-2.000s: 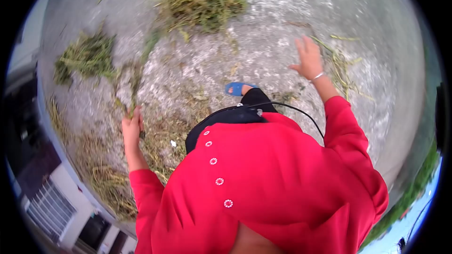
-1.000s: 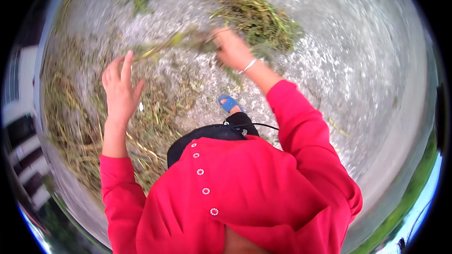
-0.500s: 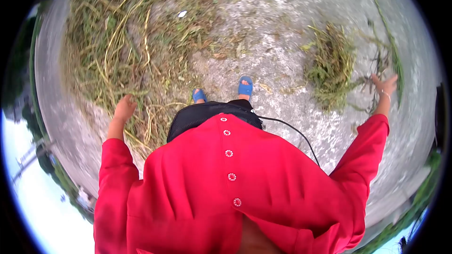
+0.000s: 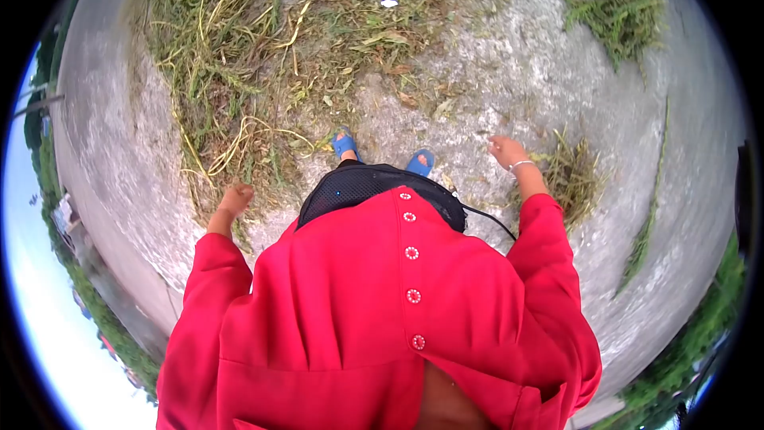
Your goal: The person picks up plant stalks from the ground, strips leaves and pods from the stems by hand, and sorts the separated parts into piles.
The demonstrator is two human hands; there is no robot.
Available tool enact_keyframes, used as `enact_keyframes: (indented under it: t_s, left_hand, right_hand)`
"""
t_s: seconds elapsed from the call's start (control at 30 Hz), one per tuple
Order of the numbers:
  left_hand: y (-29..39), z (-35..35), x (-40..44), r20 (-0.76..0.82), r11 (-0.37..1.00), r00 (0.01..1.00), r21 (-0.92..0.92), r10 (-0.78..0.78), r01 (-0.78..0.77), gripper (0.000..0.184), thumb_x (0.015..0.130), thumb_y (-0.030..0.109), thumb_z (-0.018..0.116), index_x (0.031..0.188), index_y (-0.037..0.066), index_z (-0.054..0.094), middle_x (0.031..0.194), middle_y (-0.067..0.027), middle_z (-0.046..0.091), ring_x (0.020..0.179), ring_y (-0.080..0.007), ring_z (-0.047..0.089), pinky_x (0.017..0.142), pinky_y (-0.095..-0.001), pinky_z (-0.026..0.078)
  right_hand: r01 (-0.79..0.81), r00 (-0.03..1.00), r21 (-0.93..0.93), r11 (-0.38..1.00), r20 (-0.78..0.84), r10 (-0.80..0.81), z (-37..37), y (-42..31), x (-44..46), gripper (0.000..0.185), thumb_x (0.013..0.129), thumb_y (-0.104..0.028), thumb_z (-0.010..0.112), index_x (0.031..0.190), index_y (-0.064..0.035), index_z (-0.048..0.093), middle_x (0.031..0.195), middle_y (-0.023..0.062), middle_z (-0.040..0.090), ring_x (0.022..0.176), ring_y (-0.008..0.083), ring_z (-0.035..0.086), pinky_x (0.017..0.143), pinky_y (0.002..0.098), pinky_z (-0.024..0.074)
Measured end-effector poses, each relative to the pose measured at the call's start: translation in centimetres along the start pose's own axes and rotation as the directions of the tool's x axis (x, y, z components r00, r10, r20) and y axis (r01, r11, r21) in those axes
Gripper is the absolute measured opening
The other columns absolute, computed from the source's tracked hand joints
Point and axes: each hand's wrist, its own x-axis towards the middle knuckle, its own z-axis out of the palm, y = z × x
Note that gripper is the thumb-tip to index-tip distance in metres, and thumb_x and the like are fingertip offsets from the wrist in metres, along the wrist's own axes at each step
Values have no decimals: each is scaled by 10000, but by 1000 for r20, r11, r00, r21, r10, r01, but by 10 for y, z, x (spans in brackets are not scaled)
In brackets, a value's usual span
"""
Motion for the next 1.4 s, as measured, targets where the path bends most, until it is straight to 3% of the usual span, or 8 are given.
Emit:
enact_keyframes:
  t_s: [0.13,0.37,0.6,0.9,1.03,1.2,1.33,1.4]
  left_hand:
    - [-49,9,25,5,992,999,-113,-48,48,290,825,211,525,1042,27,581,697,-67,590,571,-143,562,556,-284,485]
    - [-94,6,61,40,975,991,-180,-126,131,285,808,242,513,978,34,607,678,-79,602,583,-145,578,569,-294,483]
    - [-137,-23,127,37,931,988,-333,-148,151,283,838,238,516,1005,26,599,722,-81,618,597,-151,585,567,-280,478]
    - [-114,-30,116,-19,749,928,-597,-373,288,266,894,266,487,947,20,571,696,-42,580,581,-95,524,502,-231,399]
    - [-112,23,67,156,541,777,-634,-610,553,256,892,260,505,1008,35,543,719,-43,578,575,-103,533,494,-231,416]
    - [-56,74,57,468,270,547,-536,-694,800,303,894,288,500,1094,62,521,762,-68,603,625,-146,589,541,-253,463]
    - [-30,113,52,529,66,483,-624,-698,779,292,893,253,493,1111,60,514,779,-84,597,648,-160,591,555,-254,470]
    - [-32,131,37,607,0,454,-599,-652,801,289,892,244,489,1111,57,514,771,-85,598,646,-165,593,561,-259,477]
  right_hand:
    - [70,996,-61,996,-49,-73,-38,-35,45,292,840,-280,492,1041,-88,582,1004,192,594,931,364,556,826,426,436]
    - [-174,979,-197,965,-140,148,-69,-34,75,292,825,-298,466,924,-66,614,967,196,598,899,385,556,797,451,435]
    - [-345,914,-300,890,110,391,-52,-80,118,315,813,-327,453,978,-113,613,1016,193,590,953,376,551,850,426,432]
    - [74,950,-353,933,309,41,3,-177,386,267,825,-275,439,884,-76,608,938,185,605,873,367,565,773,455,431]
    - [289,915,-357,888,375,-147,57,-225,536,241,811,-237,463,749,-57,610,878,205,600,814,378,565,718,449,438]
    - [111,919,-399,910,389,59,91,-300,643,404,787,-107,511,1189,-90,476,1177,144,531,1086,325,499,896,417,406]
    - [199,936,-582,789,351,22,150,-271,706,650,802,-99,503,1378,-104,204,1441,73,209,1340,246,156,1075,447,162]
    - [201,956,-626,753,294,-11,176,-257,725,676,798,-118,520,1385,-112,185,1446,62,198,1343,250,146,1076,450,155]
